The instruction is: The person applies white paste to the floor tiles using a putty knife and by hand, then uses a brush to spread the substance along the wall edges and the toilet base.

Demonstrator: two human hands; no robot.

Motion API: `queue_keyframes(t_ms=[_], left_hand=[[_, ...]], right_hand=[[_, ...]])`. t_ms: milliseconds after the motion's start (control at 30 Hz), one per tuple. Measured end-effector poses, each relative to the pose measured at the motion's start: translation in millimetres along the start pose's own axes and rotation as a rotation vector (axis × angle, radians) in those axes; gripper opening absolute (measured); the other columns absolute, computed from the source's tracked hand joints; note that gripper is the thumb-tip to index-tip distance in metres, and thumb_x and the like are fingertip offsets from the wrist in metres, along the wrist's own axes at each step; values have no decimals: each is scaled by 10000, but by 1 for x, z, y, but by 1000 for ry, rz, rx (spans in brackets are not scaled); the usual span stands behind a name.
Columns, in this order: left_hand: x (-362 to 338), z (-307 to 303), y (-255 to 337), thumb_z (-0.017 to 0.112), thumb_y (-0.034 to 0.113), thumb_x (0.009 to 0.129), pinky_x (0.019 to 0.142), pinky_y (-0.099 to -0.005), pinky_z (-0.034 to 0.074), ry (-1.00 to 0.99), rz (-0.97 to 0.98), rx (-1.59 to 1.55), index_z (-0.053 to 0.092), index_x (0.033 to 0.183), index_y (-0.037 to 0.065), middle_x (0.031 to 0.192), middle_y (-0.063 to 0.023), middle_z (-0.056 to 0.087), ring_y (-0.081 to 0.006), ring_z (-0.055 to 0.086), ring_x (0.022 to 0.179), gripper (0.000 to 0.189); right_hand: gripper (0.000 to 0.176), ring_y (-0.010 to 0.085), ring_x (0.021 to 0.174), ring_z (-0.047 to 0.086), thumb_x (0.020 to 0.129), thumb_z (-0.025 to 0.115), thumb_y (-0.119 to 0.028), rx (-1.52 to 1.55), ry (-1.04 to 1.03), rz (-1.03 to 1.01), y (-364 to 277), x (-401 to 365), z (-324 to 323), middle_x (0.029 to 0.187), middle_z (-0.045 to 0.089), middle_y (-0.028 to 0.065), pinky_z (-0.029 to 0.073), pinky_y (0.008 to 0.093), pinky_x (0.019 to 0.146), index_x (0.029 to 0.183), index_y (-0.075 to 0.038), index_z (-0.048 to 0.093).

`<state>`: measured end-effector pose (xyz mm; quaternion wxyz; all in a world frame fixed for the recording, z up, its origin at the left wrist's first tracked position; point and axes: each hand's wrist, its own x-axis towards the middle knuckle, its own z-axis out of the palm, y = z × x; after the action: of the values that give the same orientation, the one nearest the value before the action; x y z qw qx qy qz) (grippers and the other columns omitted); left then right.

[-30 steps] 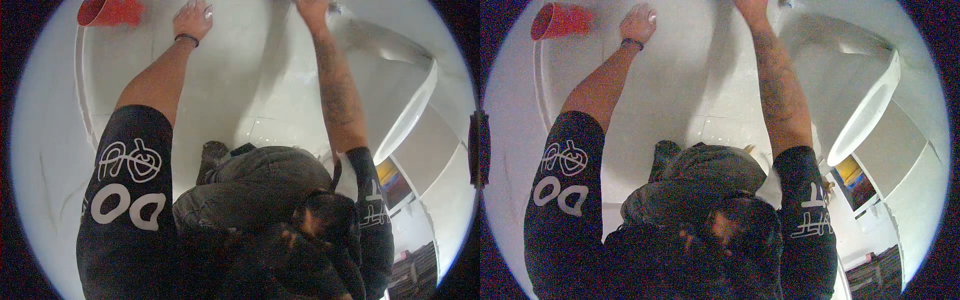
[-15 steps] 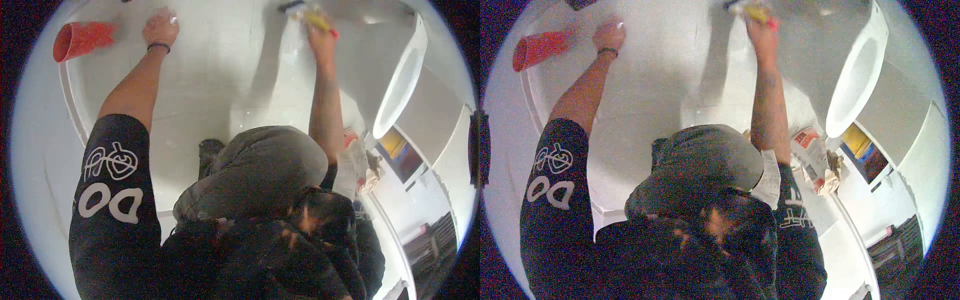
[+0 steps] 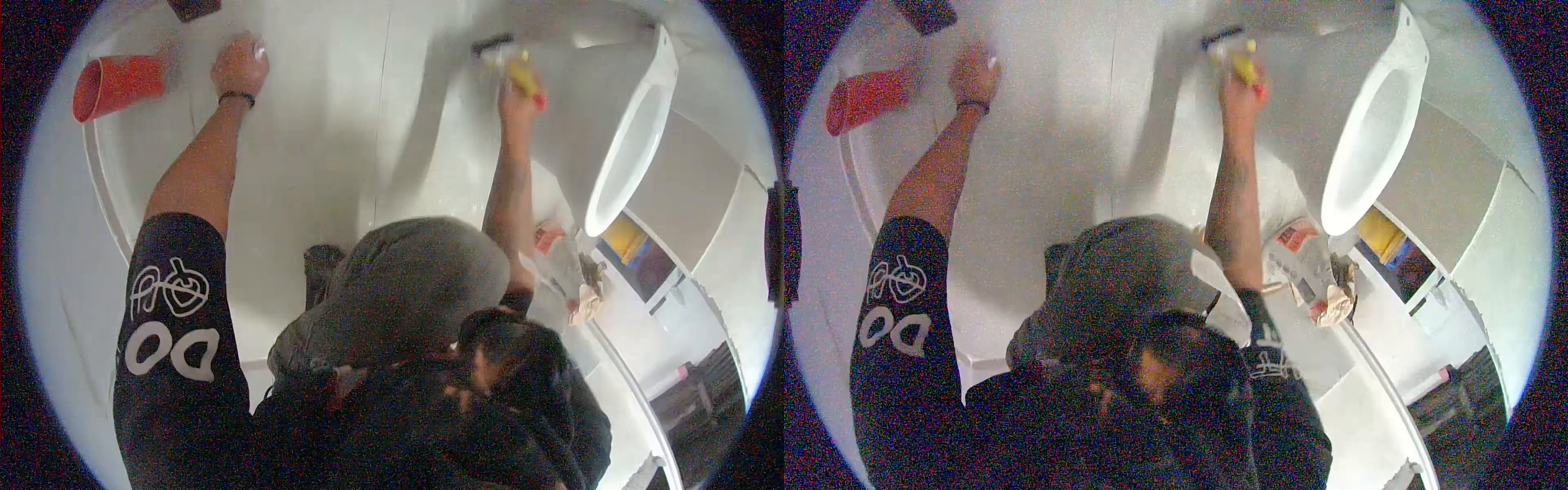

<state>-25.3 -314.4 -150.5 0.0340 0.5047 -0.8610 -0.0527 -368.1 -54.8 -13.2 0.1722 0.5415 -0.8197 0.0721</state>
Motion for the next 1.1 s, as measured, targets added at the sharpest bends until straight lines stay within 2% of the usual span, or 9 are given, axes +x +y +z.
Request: queue_keyframes(t_ms=[100,167,267,400,533,667,867,1000,1100], left_hand=[[-6,20,0,522,349,816,805,-435,460,265,58,-78,559,1043,162,1019,-76,593,-278,568,945,297],[-3,14,-3,530,340,811,796,-433,462,180,25,-69,553,1031,154,1002,-81,590,-282,568,935,289],[-8,5,-6,541,322,804,774,-429,465,143,4,-155,541,999,136,966,-92,583,-291,568,914,270],[-1,-3,-3,548,301,798,739,-430,468,93,-21,-158,531,957,113,918,-100,572,-299,566,889,247],[-3,-2,1,535,309,810,738,-437,466,92,24,-189,534,965,111,906,-105,567,-301,566,887,251],[-5,-9,7,512,325,830,743,-435,468,98,-7,-145,532,986,114,904,-113,572,-305,567,885,263],[-6,-9,6,507,345,834,741,-439,480,3,-52,-128,539,1018,115,938,-116,586,-308,574,882,296],[-3,8,-2,495,367,840,736,-451,485,79,1,-130,545,1038,117,951,-118,588,-307,576,884,323],[-4,3,-6,487,369,845,741,-444,487,-15,-50,-42,544,1033,119,951,-113,587,-302,577,885,318]], right_hand=[[138,229,755,621,789,578,-83,871,171,355,6,83,57,824,607,50,497,315,660,914,-27,581],[208,247,813,609,815,548,-47,1571,198,960,10,107,86,960,582,148,527,353,752,1010,23,536],[226,248,753,610,800,556,-49,1372,-97,1285,27,88,83,932,581,174,549,358,743,1001,54,540],[296,204,767,612,816,588,-134,644,-555,698,49,87,43,920,620,145,523,328,719,1051,45,570],[231,182,777,608,816,596,-97,1068,-250,452,32,97,66,927,619,96,500,296,725,1011,27,590],[188,177,803,602,790,639,-55,1171,-118,704,-1,57,83,912,614,84,505,312,745,938,43,580],[191,158,865,580,801,638,-90,1042,-134,398,-68,83,91,933,605,113,507,307,748,945,21,582],[293,262,891,569,807,635,-251,963,170,529,-22,56,179,955,599,85,441,360,807,1002,-37,588],[379,259,932,555,790,653,-296,902,60,726,2,21,166,1043,575,81,448,355,795,1055,-37,570]])
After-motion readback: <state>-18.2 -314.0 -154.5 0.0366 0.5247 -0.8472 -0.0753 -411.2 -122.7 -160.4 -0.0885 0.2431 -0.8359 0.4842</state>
